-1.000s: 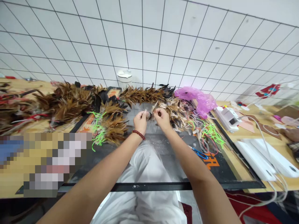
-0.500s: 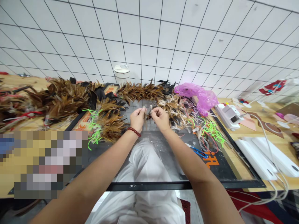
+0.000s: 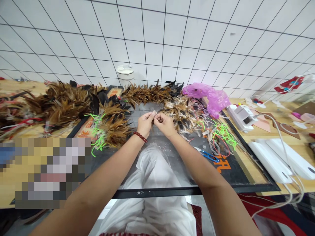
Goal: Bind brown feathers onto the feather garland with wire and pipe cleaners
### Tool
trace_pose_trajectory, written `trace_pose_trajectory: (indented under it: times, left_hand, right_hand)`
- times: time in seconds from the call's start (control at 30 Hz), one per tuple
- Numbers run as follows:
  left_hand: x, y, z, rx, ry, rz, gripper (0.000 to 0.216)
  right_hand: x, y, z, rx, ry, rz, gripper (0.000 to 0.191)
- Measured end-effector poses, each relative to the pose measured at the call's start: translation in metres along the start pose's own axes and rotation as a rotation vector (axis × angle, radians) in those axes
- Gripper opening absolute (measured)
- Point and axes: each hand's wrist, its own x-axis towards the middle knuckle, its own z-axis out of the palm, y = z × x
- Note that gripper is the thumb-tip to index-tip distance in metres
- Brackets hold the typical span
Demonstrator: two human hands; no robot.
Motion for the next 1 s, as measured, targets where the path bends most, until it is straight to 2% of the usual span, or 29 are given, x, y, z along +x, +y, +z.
trace_pose_trajectory:
  times: [0.17, 0.33, 0.57, 0.83, 1.0]
  left_hand:
    - [0.0008, -0.0010, -0.0012, -0.009, 0.015, -0.008, 0.015]
    - [-0.0014, 0.0011, -0.0002, 0.065, -0.054, 0.001, 0.020]
    - [-0.0047, 0.0038, 0.0000, 0.116, -0.116, 0.024, 0.023]
    - [-0.0051, 0.0049, 0.0004, 0.110, -0.108, 0.003, 0.023]
    - [-0.0071, 0.0056, 0.0011, 0.122, -0.144, 0.001, 0.024]
  right_hand:
    - [-0.0004, 0.0006, -0.0007, -0.002, 0.054, -0.014, 0.017]
    - [0.0039, 0.0035, -0.0033, 0.118, 0.165, 0.029, 0.026]
    - [0.0050, 0.0000, -0.0061, 0.140, 0.129, 0.091, 0.032]
    - [0.0058, 0.0029, -0.0064, 0.130, 0.149, 0.060, 0.035]
    - [0.0041, -0.0009, -0.0069, 0.119, 0.128, 0.106, 0.034]
